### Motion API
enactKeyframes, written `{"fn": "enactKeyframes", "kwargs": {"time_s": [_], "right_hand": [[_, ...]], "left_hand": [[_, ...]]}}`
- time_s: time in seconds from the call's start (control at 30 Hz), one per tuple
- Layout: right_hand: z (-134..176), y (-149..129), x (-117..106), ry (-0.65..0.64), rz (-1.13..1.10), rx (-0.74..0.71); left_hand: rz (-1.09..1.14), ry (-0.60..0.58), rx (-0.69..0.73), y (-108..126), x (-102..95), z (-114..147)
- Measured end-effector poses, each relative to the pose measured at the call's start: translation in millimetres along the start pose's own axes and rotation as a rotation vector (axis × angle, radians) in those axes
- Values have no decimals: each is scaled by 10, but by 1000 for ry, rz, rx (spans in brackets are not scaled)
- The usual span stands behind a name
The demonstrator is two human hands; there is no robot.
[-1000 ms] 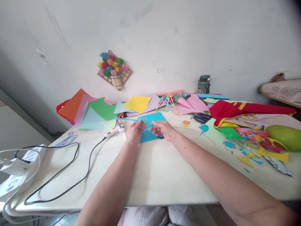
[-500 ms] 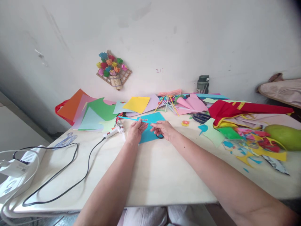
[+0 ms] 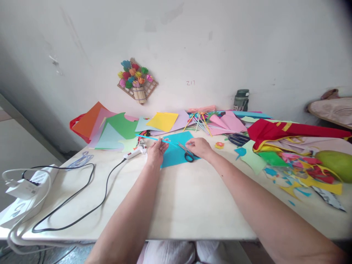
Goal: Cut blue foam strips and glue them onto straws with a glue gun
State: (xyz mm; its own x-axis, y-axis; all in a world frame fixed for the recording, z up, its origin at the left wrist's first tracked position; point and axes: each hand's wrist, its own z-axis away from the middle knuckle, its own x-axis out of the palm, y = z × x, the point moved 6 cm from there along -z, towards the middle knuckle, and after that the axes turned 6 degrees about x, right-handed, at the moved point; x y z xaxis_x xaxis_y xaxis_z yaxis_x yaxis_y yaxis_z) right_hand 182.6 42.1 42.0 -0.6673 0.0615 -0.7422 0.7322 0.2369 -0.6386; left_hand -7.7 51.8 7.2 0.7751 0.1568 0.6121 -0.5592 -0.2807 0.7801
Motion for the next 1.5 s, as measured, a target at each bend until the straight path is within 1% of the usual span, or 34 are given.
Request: {"fn": "enactKeyframes", "kwargs": {"time_s": [0.03,0.07,0.1,0.17,0.23,0.37,0.47,0.57,0.63,0.7,0.8,0.87,0.93,1.03,1.23,1.37,1.5], "right_hand": [[6,-3,-50,52,168,-16],[17,-10,-65,60,310,-26],[32,-16,-49,29,419,-28],[75,-35,21,-68,549,-18],[122,-89,79,-114,617,-24],[171,-192,117,-107,686,-56],[146,-166,82,-95,682,-33],[81,-72,11,-64,594,34],[39,16,-26,-61,425,112],[16,121,-21,-116,131,228],[20,211,38,-251,-409,356],[23,205,47,-324,-667,357],[29,176,34,-389,-790,321],[54,112,5,-473,-828,249],[144,6,23,-688,-851,169],[170,14,35,-749,-716,103],[224,2,40,-844,-602,55]], "left_hand": [[3,12,2,9,-7,0],[3,20,6,18,-12,2],[2,23,10,24,-14,4],[-3,18,21,33,-15,7],[-7,4,34,37,-17,8],[-11,-7,45,37,-31,2],[-19,14,40,38,-49,-2],[-19,15,37,35,-56,-8],[-15,0,36,30,-54,-15],[-8,-12,36,25,-53,-22],[-3,0,34,24,-63,-25],[-6,28,33,28,-78,-21],[-13,44,33,36,-87,-15],[-34,40,22,41,-83,-7],[-74,30,3,39,-82,-8],[-87,24,8,41,-82,-12],[-75,-1,19,52,-64,-5]]}}
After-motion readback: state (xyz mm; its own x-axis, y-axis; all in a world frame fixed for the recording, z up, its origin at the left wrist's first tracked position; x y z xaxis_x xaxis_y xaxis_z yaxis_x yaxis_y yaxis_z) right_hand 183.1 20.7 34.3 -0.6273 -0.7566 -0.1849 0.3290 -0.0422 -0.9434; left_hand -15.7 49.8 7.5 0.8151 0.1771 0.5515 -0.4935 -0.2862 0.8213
